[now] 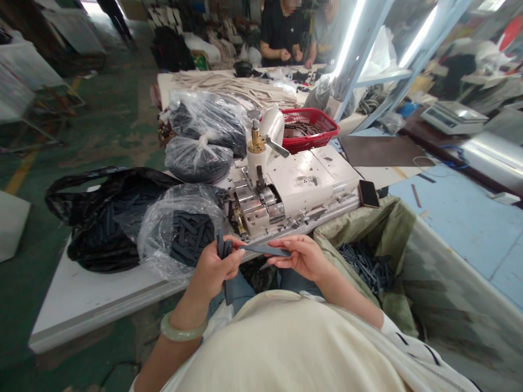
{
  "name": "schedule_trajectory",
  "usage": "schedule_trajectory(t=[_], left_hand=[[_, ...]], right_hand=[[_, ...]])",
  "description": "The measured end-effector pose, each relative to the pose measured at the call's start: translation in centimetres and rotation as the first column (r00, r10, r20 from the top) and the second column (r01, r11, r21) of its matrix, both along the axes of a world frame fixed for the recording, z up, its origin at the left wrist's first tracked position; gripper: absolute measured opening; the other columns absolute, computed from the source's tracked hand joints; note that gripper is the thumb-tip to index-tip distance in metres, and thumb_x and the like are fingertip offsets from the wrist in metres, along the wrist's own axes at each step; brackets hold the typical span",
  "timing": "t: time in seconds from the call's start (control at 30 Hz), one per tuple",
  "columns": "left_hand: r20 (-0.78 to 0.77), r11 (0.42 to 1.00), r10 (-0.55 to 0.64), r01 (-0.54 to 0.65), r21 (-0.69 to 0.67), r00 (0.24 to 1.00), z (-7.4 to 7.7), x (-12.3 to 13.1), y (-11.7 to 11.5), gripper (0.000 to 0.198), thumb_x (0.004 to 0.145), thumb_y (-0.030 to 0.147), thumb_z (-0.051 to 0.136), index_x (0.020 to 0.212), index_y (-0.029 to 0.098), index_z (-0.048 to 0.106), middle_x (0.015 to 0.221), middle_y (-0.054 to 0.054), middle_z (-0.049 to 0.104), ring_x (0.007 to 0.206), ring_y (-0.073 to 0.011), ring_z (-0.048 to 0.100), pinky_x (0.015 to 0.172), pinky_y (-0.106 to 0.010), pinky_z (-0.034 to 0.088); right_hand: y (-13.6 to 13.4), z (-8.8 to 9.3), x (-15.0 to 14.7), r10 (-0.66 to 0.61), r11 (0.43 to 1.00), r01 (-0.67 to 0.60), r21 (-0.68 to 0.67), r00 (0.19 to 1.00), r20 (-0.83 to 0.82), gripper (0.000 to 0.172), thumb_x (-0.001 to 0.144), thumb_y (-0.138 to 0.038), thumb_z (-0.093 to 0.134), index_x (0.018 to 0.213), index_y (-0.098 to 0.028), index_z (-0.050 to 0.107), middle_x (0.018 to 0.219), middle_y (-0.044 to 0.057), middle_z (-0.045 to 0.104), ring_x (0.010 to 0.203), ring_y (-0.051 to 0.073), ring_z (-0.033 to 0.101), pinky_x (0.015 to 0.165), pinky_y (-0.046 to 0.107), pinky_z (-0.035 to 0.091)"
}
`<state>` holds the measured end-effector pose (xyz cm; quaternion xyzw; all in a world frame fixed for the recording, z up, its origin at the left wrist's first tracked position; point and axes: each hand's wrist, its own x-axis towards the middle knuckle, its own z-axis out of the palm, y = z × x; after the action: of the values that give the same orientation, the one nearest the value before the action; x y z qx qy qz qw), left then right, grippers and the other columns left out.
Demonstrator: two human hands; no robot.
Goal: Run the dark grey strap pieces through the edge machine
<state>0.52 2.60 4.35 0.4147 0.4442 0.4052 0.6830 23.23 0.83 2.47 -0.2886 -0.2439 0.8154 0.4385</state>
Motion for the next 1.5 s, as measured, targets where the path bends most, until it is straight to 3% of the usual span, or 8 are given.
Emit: schedule_trajectory(t=[0.23,0.4,0.53,0.6,0.8,1.27,1.43,1.5], left_hand=[[-0.019,1.0,-0.018,0.018,0.011,1.0,0.0,-0.2,-0.1,0.025,0.074,0.032,0.072,0.087,0.016,0.058,0.048,0.011,0.038,0.036,-0.0012,0.026,0.034,-0.014,0.019],[-0.138,0.998,-0.031,0.038,0.053,0.99,-0.9,-0.4,0.1,0.022,0.078,0.035,0.068,0.082,0.018,0.055,0.048,0.011,0.035,0.036,-0.0026,0.028,0.035,-0.015,0.022],[-0.162,0.999,-0.017,0.021,0.024,0.987,-1.3,0.2,0.8,0.027,0.076,0.038,0.069,0.077,0.019,0.051,0.048,0.012,0.033,0.037,-0.0031,0.027,0.035,-0.016,0.022],[-0.136,0.998,0.057,-0.061,-0.021,0.989,-1.1,0.6,1.2,0.031,0.072,0.04,0.072,0.079,0.019,0.051,0.047,0.012,0.032,0.038,-0.003,0.026,0.035,-0.015,0.021],[-0.07,0.975,0.174,-0.182,-0.128,0.982,-1.2,-0.1,1.6,0.043,0.065,0.049,0.076,0.079,0.016,0.054,0.048,0.013,0.028,0.04,-0.0018,0.021,0.035,-0.013,0.016],[-0.012,0.948,0.246,-0.243,-0.205,0.969,-2.8,-2.2,1.5,0.045,0.061,0.05,0.079,0.075,0.015,0.055,0.048,0.013,0.025,0.04,-0.0005,0.018,0.037,-0.013,0.012],[-0.018,0.949,0.239,-0.237,-0.206,0.971,-2.1,-1.7,1.5,0.047,0.058,0.052,0.08,0.074,0.015,0.055,0.049,0.013,0.025,0.041,-0.0012,0.018,0.038,-0.014,0.012],[-0.023,0.949,0.233,-0.233,-0.211,0.972,-1.9,-1.6,1.4,0.05,0.056,0.054,0.081,0.073,0.015,0.054,0.05,0.013,0.025,0.041,-0.0014,0.019,0.038,-0.014,0.012]], right_hand=[[0.1,-0.4,0.1,0.025,0.999,-0.025,-0.02,1.0,0.014,0.063,0.09,-0.062,0.042,0.108,-0.008,0.069,0.1,0.018,0.074,0.087,0.022,0.073,0.071,0.026,0.059],[0.1,-1.0,-0.9,0.038,0.963,-0.136,0.234,0.924,0.381,0.041,0.081,-0.047,0.067,0.105,-0.014,0.069,0.081,0.006,0.074,0.062,0.013,0.069,0.057,0.021,0.055],[0.8,-1.2,-2.3,0.182,0.892,-0.378,0.248,0.803,0.567,0.04,0.087,-0.051,0.054,0.094,-0.014,0.066,0.053,-0.004,0.059,0.038,0.007,0.052,0.037,0.016,0.039],[1.9,-1.4,-2.8,0.176,0.883,-0.39,0.263,0.793,0.583,0.039,0.088,-0.051,0.052,0.084,-0.014,0.063,0.046,-0.007,0.052,0.033,0.005,0.043,0.034,0.015,0.029],[7.3,-2.6,-3.2,-0.225,0.964,0.122,0.236,0.849,0.478,0.035,0.076,-0.048,0.065,0.064,-0.016,0.056,0.036,-0.009,0.042,0.028,0.004,0.028,0.031,0.019,0.016],[9.7,-3.2,-3.0,-0.304,0.95,0.311,0.032,0.895,0.326,0.038,0.058,-0.046,0.076,0.06,-0.014,0.055,0.037,-0.01,0.038,0.028,0.002,0.025,0.03,0.017,0.011],[9.3,-2.4,-1.6,-0.457,0.887,0.455,0.074,0.847,0.27,0.04,0.059,-0.048,0.078,0.066,-0.015,0.056,0.042,-0.01,0.041,0.03,0.001,0.028,0.031,0.015,0.016],[7.9,-2.6,1.0,-0.574,0.818,0.564,0.119,0.779,0.252,0.036,0.064,-0.046,0.077,0.069,-0.015,0.059,0.044,-0.008,0.044,0.032,0.003,0.031,0.03,0.015,0.019]])
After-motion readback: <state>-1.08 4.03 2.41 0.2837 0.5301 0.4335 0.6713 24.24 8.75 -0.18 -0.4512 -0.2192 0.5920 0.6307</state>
